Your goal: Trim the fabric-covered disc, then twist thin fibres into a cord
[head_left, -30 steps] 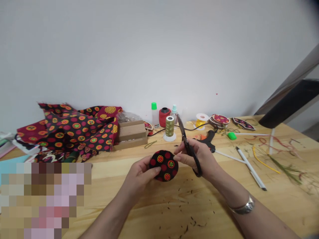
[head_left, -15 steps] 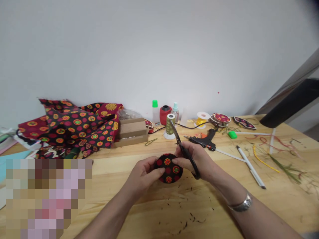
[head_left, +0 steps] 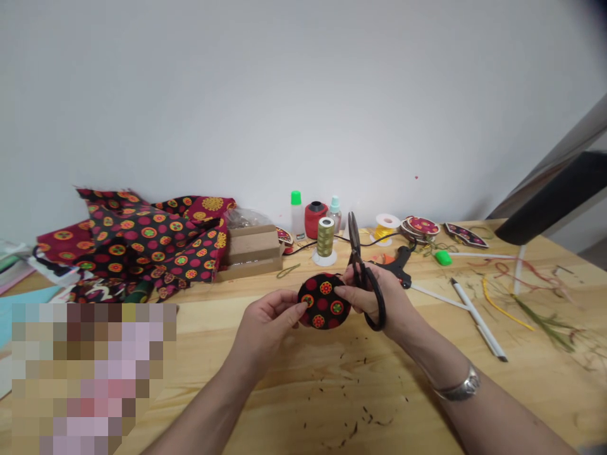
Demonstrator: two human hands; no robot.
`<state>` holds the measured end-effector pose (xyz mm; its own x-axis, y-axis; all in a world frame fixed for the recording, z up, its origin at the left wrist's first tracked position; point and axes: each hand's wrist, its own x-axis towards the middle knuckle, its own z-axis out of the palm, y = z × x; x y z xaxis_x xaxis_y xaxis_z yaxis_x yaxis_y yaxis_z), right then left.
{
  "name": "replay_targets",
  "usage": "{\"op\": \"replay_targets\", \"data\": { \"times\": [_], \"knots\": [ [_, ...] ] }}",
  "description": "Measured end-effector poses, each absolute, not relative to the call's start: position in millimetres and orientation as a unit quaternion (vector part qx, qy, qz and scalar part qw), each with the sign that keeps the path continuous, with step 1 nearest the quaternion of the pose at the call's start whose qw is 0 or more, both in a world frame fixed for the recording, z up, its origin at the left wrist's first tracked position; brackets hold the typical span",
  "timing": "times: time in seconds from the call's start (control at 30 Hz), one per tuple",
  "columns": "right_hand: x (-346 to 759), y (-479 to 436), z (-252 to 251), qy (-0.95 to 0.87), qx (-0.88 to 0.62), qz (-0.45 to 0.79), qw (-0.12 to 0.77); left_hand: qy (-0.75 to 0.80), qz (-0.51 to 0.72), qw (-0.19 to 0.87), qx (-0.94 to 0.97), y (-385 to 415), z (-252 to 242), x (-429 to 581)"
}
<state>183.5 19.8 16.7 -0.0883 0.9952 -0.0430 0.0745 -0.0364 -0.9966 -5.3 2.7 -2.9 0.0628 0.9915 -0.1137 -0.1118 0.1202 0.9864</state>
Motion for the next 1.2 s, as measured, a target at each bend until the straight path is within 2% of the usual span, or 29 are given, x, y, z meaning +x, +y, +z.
{"op": "replay_targets", "data": {
  "times": [0.53, 0.9, 1.2],
  "knots": [
    [186.5, 17.1, 18.8, -0.601, -0.482, 0.538, 0.342, 0.467, 0.444, 0.607, 0.465, 0.2, -7.9, -9.9],
    [173.8, 18.4, 6.6, -0.493, -0.504, 0.544, 0.454, 0.381, 0.466, 0.729, 0.326, -0.9, -12.4, 3.7],
    [183.5, 15.7, 15.6, -0.570, -0.486, 0.520, 0.411, 0.409, 0.531, 0.678, 0.303, 5.5, -6.6, -5.8]
  ]
}}
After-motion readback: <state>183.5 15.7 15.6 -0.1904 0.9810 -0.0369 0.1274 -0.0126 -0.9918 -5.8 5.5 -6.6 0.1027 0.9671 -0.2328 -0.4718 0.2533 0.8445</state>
